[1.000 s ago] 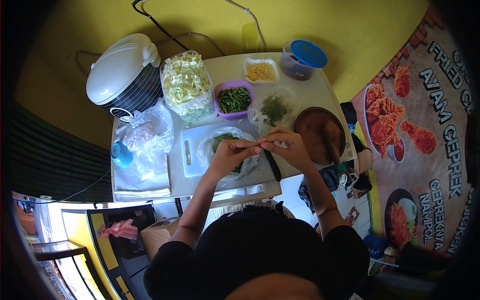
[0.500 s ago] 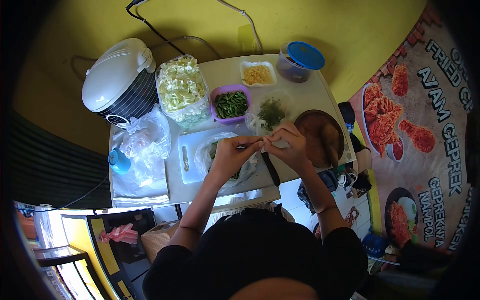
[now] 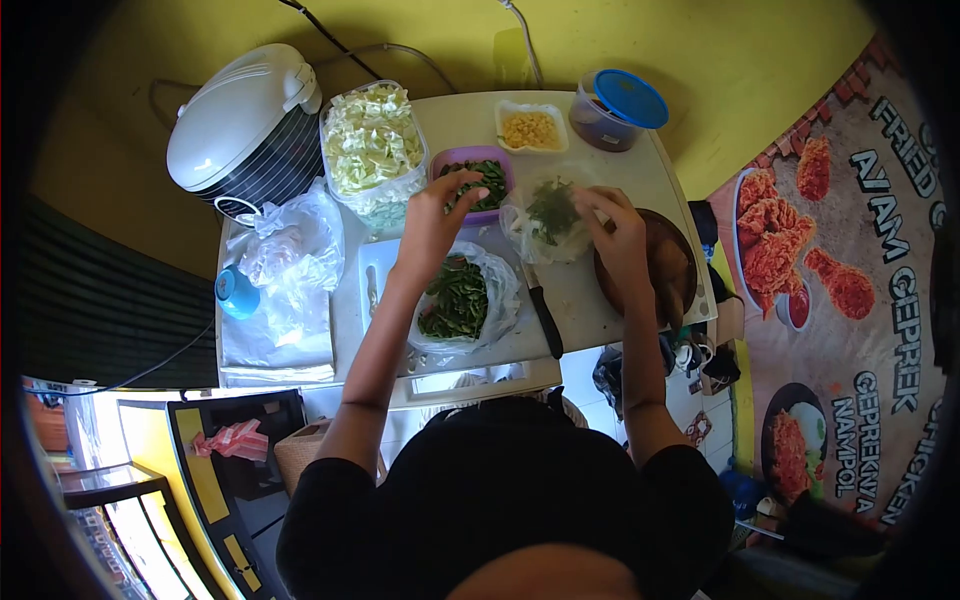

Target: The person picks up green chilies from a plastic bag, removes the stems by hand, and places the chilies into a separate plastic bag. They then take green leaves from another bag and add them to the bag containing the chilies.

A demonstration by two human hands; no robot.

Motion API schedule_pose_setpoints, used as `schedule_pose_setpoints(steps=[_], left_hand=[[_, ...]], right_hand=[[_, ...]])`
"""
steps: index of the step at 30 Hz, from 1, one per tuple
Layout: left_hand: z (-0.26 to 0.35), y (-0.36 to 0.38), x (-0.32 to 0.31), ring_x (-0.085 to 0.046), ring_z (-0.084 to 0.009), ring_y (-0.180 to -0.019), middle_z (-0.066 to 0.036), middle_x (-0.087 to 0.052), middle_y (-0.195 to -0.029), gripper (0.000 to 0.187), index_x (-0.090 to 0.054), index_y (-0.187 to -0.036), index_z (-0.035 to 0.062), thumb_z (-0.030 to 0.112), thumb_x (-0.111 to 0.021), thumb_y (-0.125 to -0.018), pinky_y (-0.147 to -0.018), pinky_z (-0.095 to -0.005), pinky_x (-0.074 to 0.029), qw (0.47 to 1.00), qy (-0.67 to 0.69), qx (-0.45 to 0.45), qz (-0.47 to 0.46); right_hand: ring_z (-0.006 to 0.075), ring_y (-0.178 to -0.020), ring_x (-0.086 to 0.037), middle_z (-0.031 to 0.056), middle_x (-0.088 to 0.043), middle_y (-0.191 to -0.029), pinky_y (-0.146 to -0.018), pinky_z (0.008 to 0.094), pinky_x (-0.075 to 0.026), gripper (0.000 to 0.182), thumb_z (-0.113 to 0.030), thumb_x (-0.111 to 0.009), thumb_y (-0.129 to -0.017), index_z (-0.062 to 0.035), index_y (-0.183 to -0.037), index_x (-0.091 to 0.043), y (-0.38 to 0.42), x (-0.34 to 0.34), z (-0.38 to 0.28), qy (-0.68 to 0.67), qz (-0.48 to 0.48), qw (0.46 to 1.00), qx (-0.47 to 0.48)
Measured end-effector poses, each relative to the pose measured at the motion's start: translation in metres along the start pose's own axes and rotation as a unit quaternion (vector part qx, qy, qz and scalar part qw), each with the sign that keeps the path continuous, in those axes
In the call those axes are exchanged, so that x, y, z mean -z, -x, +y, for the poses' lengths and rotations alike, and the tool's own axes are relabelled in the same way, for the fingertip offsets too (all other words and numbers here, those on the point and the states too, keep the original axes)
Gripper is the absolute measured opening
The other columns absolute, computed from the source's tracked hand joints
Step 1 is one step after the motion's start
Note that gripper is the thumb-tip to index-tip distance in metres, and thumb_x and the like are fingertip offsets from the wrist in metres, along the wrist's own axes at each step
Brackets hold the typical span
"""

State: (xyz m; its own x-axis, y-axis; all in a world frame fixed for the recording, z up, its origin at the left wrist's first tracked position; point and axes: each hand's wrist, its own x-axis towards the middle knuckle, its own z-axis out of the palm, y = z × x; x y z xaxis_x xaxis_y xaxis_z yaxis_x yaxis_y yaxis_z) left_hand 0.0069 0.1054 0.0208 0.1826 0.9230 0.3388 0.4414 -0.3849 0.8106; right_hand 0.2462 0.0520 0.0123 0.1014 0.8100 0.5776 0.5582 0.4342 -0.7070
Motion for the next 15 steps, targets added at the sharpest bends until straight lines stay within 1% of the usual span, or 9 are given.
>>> schedule_pose_setpoints(steps=[1, 3, 6, 8, 9, 10, 11, 13, 15], left_hand=[[0.004, 0.009, 0.008, -0.067, -0.023, -0.085, -0.012, -0.069, -0.093, 0.023, -0.066, -0.101, 0.0017, 0.015, -0.069, -0.083, -0.076, -0.0321, -0.051, 1.0, -0.001, 0.004, 0.003], [0.007, 0.035, 0.027, -0.065, -0.0233, -0.091, -0.012, -0.069, -0.098, 0.024, -0.067, -0.104, 0.0034, 0.015, -0.069, -0.083, -0.081, -0.0331, -0.049, 0.999, 0.021, -0.016, 0.019], [0.0, 0.077, 0.044, -0.065, -0.0233, -0.091, -0.009, -0.069, -0.101, 0.023, -0.068, -0.103, 0.0052, 0.014, -0.07, -0.082, -0.082, -0.0321, -0.048, 0.998, 0.049, 0.044, 0.025], [-0.004, 0.097, 0.047, -0.064, -0.0231, -0.094, -0.009, -0.069, -0.101, 0.022, -0.069, -0.102, 0.0054, 0.013, -0.07, -0.082, -0.084, -0.0311, -0.047, 0.997, 0.03, 0.068, 0.028], [-0.004, 0.107, 0.049, -0.063, -0.0229, -0.098, -0.008, -0.069, -0.101, 0.022, -0.069, -0.102, 0.0055, 0.013, -0.071, -0.081, -0.086, -0.03, -0.046, 0.996, 0.011, 0.087, 0.028], [-0.001, 0.114, 0.052, -0.059, -0.0249, -0.109, -0.008, -0.069, -0.103, 0.025, -0.068, -0.104, 0.0079, 0.015, -0.071, -0.08, -0.099, -0.036, -0.039, 0.993, 0.011, 0.119, 0.005], [-0.001, 0.119, 0.053, -0.057, -0.0262, -0.113, -0.007, -0.067, -0.106, 0.027, -0.068, -0.106, 0.0096, 0.016, -0.072, -0.079, -0.103, -0.0412, -0.033, 0.993, -0.032, 0.11, -0.02], [-0.009, 0.131, 0.053, -0.051, -0.0298, -0.12, -0.006, -0.063, -0.116, 0.034, -0.067, -0.111, 0.0145, 0.021, -0.073, -0.078, -0.108, -0.0539, -0.02, 0.991, -0.08, 0.088, -0.058], [-0.011, 0.14, 0.052, -0.049, -0.0296, -0.121, -0.006, -0.063, -0.117, 0.034, -0.067, -0.111, 0.0149, 0.021, -0.073, -0.078, -0.108, -0.054, -0.02, 0.991, -0.089, 0.08, -0.056]], right_hand=[[0.0158, -0.08, -0.058, 0.0078, -0.062, -0.089, -0.069, 0.0255, -0.046, 0.017, -0.005, -0.065, -0.084, -0.0054, -0.1, -0.071, 0.004, 0.002, -0.008, -0.003, -0.004, 1.0, 0.0], [0.018, -0.084, -0.061, 0.0082, -0.063, -0.092, -0.074, 0.0266, -0.047, 0.02, -0.003, -0.064, -0.083, -0.0062, -0.102, -0.07, 0.017, 0.007, -0.022, -0.067, -0.018, 0.993, -0.099], [0.0178, -0.083, -0.061, 0.0079, -0.063, -0.094, -0.073, 0.0259, -0.046, 0.021, -0.002, -0.065, -0.082, -0.0073, -0.102, -0.071, 0.035, -0.007, -0.031, -0.114, -0.077, 0.99, -0.027], [0.0195, -0.083, -0.059, 0.0079, -0.063, -0.095, -0.074, 0.0276, -0.045, 0.019, -0.005, -0.067, -0.081, -0.0074, -0.1, -0.071, 0.041, -0.025, -0.039, -0.127, -0.16, 0.979, -0.019], [0.0195, -0.083, -0.059, 0.0079, -0.063, -0.095, -0.074, 0.0276, -0.045, 0.019, -0.005, -0.067, -0.081, -0.0074, -0.1, -0.071, 0.043, -0.035, -0.042, -0.13, -0.163, 0.978, -0.019], [0.0214, -0.084, -0.058, 0.0081, -0.063, -0.094, -0.076, 0.0295, -0.044, 0.018, -0.007, -0.068, -0.08, -0.007, -0.098, -0.071, 0.044, -0.045, -0.042, -0.115, -0.199, 0.973, 0.016], [0.0233, -0.085, -0.057, 0.0082, -0.063, -0.092, -0.078, 0.0315, -0.043, 0.018, -0.01, -0.07, -0.079, -0.0067, -0.097, -0.071, 0.044, -0.054, -0.041, -0.1, -0.233, 0.966, 0.052], [0.0248, -0.086, -0.057, 0.0082, -0.062, -0.091, -0.08, 0.0334, -0.043, 0.018, -0.013, -0.071, -0.078, -0.0065, -0.095, -0.071, 0.046, -0.067, -0.035, -0.079, -0.262, 0.961, 0.048], [0.0263, -0.087, -0.056, 0.0081, -0.061, -0.089, -0.082, 0.0352, -0.042, 0.018, -0.015, -0.072, -0.077, -0.0063, -0.093, -0.071, 0.047, -0.076, -0.031, -0.056, -0.289, 0.954, 0.046]])
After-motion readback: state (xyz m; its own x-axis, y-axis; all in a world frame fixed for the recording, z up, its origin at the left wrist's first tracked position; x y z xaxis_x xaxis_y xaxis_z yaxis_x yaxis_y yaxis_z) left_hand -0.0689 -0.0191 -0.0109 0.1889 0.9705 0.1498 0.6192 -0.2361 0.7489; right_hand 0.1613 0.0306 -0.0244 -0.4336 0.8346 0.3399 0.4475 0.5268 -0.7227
